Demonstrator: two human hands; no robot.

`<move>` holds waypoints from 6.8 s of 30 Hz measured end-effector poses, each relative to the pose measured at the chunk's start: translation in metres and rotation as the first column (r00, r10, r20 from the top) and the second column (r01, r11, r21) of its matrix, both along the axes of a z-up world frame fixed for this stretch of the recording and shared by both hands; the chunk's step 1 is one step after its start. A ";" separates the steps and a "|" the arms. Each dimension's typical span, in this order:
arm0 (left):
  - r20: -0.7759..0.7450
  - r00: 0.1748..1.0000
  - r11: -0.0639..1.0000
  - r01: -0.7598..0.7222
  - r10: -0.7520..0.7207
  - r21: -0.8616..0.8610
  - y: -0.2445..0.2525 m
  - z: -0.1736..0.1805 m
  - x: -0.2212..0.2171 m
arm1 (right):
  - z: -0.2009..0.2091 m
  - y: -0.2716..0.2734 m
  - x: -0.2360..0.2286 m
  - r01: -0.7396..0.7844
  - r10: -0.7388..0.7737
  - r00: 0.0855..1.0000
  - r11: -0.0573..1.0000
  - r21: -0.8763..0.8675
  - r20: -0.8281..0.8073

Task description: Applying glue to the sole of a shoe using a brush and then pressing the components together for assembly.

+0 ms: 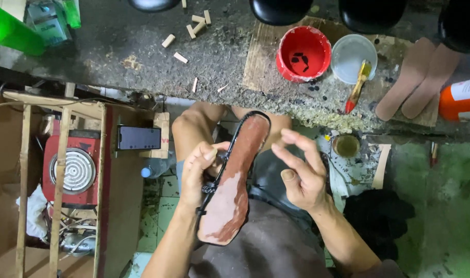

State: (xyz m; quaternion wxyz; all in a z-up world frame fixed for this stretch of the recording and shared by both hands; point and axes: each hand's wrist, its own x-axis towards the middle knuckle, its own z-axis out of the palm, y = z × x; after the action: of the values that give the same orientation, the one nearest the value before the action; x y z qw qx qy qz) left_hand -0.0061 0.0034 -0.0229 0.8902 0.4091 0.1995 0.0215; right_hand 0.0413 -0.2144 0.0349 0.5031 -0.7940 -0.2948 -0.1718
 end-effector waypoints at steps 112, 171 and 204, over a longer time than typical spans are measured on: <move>-0.094 0.990 0.749 -0.015 0.103 0.662 -0.028 0.010 -0.045 | -0.021 0.040 -0.021 0.259 -0.231 0.956 0.955 -0.146 0.183; 0.099 0.995 0.925 -0.009 -0.031 0.381 -0.013 0.049 -0.021 | 0.004 0.033 -0.001 0.101 0.011 0.914 0.962 -0.255 0.405; 0.112 0.991 0.937 0.032 -0.075 0.347 -0.017 0.048 -0.027 | -0.009 0.021 -0.004 0.090 0.023 0.897 0.968 -0.234 0.442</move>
State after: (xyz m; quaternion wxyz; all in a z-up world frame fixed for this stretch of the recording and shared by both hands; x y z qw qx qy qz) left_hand -0.0331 -0.0133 0.0252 0.8158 0.5615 0.1260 0.0570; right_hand 0.0370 -0.1932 0.0258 0.3167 -0.7959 -0.4066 -0.3177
